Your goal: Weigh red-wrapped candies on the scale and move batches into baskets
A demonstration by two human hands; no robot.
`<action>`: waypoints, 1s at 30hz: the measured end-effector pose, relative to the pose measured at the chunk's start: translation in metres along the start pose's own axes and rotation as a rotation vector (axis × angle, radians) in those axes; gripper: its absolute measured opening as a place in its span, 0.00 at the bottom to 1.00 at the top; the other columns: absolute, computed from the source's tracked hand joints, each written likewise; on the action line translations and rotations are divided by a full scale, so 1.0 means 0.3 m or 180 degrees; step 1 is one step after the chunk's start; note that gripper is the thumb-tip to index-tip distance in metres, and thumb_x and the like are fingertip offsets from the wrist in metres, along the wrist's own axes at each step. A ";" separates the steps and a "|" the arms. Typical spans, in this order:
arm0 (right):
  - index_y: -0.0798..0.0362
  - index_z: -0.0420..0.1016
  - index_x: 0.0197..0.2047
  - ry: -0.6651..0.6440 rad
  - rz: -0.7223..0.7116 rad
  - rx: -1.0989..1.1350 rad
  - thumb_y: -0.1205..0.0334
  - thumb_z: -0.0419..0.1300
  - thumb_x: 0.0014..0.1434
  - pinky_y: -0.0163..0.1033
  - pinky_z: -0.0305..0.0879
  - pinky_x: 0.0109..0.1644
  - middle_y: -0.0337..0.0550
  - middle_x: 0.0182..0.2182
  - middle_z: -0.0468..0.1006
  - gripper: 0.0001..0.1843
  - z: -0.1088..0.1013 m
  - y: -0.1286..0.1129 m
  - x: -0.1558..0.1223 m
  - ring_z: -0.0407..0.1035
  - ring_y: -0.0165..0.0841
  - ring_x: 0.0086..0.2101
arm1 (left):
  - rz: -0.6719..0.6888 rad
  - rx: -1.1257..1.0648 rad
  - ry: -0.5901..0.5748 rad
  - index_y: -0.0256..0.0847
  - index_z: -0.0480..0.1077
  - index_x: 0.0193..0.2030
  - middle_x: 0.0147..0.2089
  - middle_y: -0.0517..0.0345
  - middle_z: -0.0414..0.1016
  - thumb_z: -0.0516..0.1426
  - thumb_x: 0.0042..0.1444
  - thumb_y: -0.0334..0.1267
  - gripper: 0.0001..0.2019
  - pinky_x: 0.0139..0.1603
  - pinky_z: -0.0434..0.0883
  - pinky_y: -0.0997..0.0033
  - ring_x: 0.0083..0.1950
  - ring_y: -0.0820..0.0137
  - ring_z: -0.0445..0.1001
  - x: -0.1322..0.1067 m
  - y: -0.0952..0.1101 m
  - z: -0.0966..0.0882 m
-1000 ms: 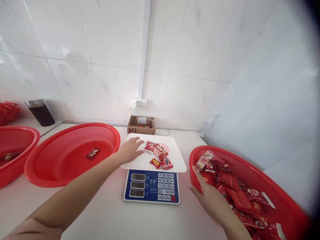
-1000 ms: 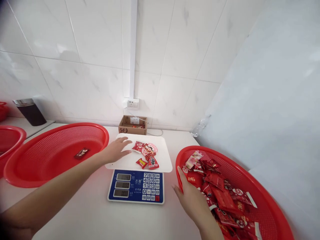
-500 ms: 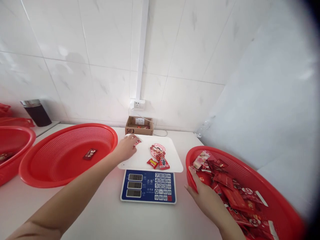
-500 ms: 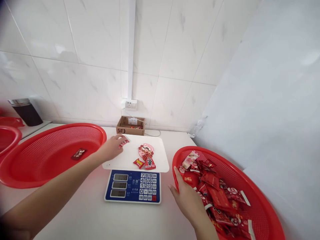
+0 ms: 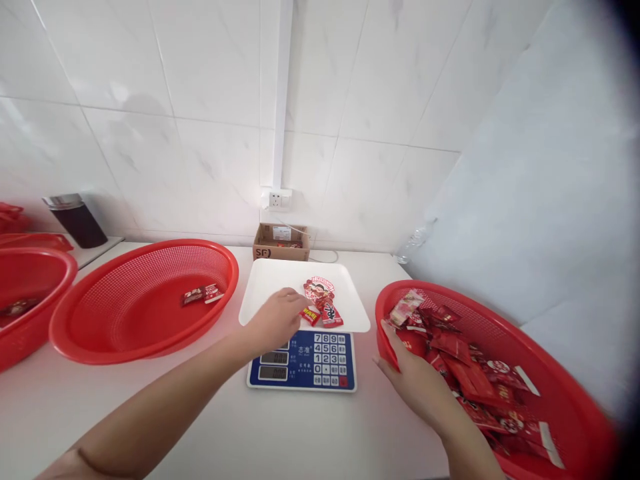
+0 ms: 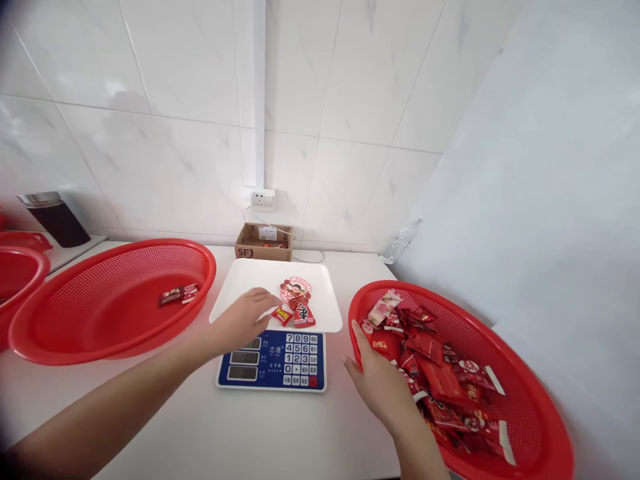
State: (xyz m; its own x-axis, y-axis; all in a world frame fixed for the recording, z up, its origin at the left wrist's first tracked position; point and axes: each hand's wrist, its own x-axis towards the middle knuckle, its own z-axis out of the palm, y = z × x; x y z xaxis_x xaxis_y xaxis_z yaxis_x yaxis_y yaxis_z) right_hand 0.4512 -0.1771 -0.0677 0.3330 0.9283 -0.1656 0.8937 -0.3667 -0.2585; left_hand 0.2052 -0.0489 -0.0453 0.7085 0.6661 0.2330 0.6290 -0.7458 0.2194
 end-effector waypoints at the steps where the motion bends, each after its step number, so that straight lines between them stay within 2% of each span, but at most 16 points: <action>1: 0.52 0.39 0.70 0.0000 0.0004 0.0015 0.53 0.43 0.63 0.46 0.63 0.45 0.56 0.46 0.77 0.35 -0.001 -0.001 -0.002 0.72 0.48 0.46 | 0.0103 -0.0063 -0.0046 0.44 0.70 0.50 0.48 0.58 0.77 0.50 0.54 0.26 0.18 0.57 0.64 0.69 0.54 0.68 0.68 0.015 0.025 0.015; 3: 0.52 0.38 0.70 0.0005 0.0013 0.0017 0.53 0.44 0.63 0.47 0.63 0.45 0.56 0.47 0.76 0.35 0.000 -0.003 -0.003 0.72 0.49 0.46 | 0.0144 -0.0133 -0.0089 0.42 0.71 0.45 0.44 0.55 0.77 0.50 0.52 0.24 0.17 0.52 0.67 0.66 0.51 0.64 0.70 0.040 0.051 0.037; 6: 0.52 0.37 0.70 -0.0006 0.0020 -0.0022 0.53 0.44 0.63 0.47 0.63 0.45 0.55 0.45 0.77 0.35 0.001 -0.004 -0.002 0.72 0.49 0.46 | -0.0011 -0.0171 -0.0086 0.40 0.71 0.39 0.38 0.51 0.76 0.51 0.49 0.24 0.13 0.46 0.68 0.63 0.47 0.60 0.71 0.063 0.049 0.053; 11: 0.52 0.39 0.70 -0.0004 0.0014 -0.0004 0.54 0.44 0.63 0.47 0.63 0.46 0.56 0.47 0.77 0.35 -0.004 -0.008 -0.005 0.71 0.49 0.47 | -0.0546 -0.0254 0.0190 0.41 0.67 0.36 0.39 0.54 0.71 0.50 0.51 0.26 0.10 0.36 0.69 0.69 0.35 0.67 0.72 0.028 -0.003 0.023; 13: 0.52 0.38 0.70 0.0001 0.0012 0.0006 0.53 0.44 0.63 0.47 0.63 0.46 0.56 0.46 0.77 0.35 -0.006 -0.010 -0.008 0.71 0.49 0.47 | -0.0843 -0.0261 0.0440 0.42 0.66 0.37 0.41 0.54 0.68 0.49 0.52 0.27 0.09 0.37 0.69 0.70 0.36 0.69 0.72 -0.018 -0.048 -0.015; 16: 0.53 0.36 0.70 -0.0006 0.0001 -0.0029 0.54 0.43 0.64 0.48 0.63 0.45 0.56 0.45 0.78 0.35 -0.005 -0.009 -0.009 0.72 0.49 0.45 | -0.1366 -0.0172 0.0873 0.41 0.65 0.39 0.45 0.51 0.65 0.48 0.55 0.30 0.08 0.41 0.69 0.66 0.41 0.65 0.71 -0.113 -0.148 -0.089; 18: 0.53 0.37 0.70 0.0010 -0.0026 -0.0051 0.54 0.43 0.64 0.48 0.64 0.44 0.57 0.45 0.78 0.35 -0.001 -0.006 -0.005 0.72 0.49 0.45 | -0.1839 -0.0045 0.1114 0.40 0.65 0.41 0.47 0.48 0.62 0.49 0.56 0.35 0.08 0.38 0.70 0.63 0.40 0.63 0.70 -0.182 -0.222 -0.136; 19: 0.53 0.37 0.70 0.0016 -0.0035 -0.0061 0.53 0.43 0.63 0.48 0.64 0.44 0.57 0.44 0.78 0.35 0.001 -0.005 -0.003 0.73 0.50 0.44 | -0.2113 0.0040 0.1186 0.40 0.65 0.42 0.48 0.47 0.61 0.50 0.56 0.38 0.09 0.37 0.70 0.62 0.39 0.62 0.70 -0.212 -0.255 -0.156; 21: 0.53 0.39 0.70 0.0028 -0.0045 -0.0071 0.53 0.44 0.63 0.48 0.64 0.43 0.57 0.44 0.78 0.35 0.004 -0.003 0.002 0.73 0.49 0.44 | -0.2393 0.0200 0.1230 0.39 0.66 0.46 0.52 0.44 0.60 0.51 0.56 0.42 0.14 0.40 0.70 0.56 0.42 0.57 0.70 -0.255 -0.297 -0.181; 23: 0.53 0.39 0.70 0.0045 -0.0047 -0.0071 0.53 0.43 0.63 0.48 0.65 0.42 0.57 0.44 0.78 0.35 0.005 -0.002 0.006 0.73 0.49 0.44 | -0.2315 0.0306 0.1185 0.38 0.67 0.49 0.56 0.41 0.59 0.49 0.58 0.44 0.17 0.46 0.66 0.47 0.51 0.48 0.66 -0.262 -0.300 -0.183; 25: 0.52 0.39 0.70 0.0046 -0.0039 -0.0062 0.53 0.43 0.63 0.48 0.65 0.43 0.56 0.45 0.78 0.35 0.005 -0.002 0.006 0.73 0.49 0.44 | -0.2008 0.0295 0.1077 0.40 0.69 0.49 0.57 0.43 0.62 0.49 0.59 0.45 0.18 0.52 0.63 0.44 0.57 0.45 0.62 -0.229 -0.263 -0.159; 28: 0.52 0.38 0.70 0.0032 -0.0031 -0.0032 0.53 0.44 0.63 0.48 0.64 0.44 0.56 0.47 0.77 0.35 0.004 -0.004 0.003 0.72 0.49 0.46 | -0.1357 0.0060 0.0781 0.43 0.70 0.49 0.52 0.51 0.71 0.49 0.60 0.46 0.17 0.55 0.64 0.56 0.55 0.56 0.65 -0.123 -0.156 -0.087; 30: 0.52 0.38 0.70 0.0024 -0.0019 -0.0024 0.54 0.44 0.63 0.48 0.63 0.45 0.56 0.47 0.77 0.35 0.002 -0.007 0.000 0.72 0.49 0.46 | -0.0979 -0.0082 0.0611 0.44 0.71 0.49 0.49 0.53 0.74 0.50 0.60 0.47 0.16 0.53 0.65 0.61 0.52 0.61 0.68 -0.038 -0.074 -0.032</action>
State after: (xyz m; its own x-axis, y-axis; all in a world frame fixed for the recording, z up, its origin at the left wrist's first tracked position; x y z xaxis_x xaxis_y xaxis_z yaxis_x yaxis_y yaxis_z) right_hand 0.4491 -0.1764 -0.0678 0.3299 0.9309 -0.1568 0.8979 -0.3607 -0.2524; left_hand 0.1801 -0.0398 -0.0436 0.4130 0.8506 0.3255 0.7934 -0.5115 0.3300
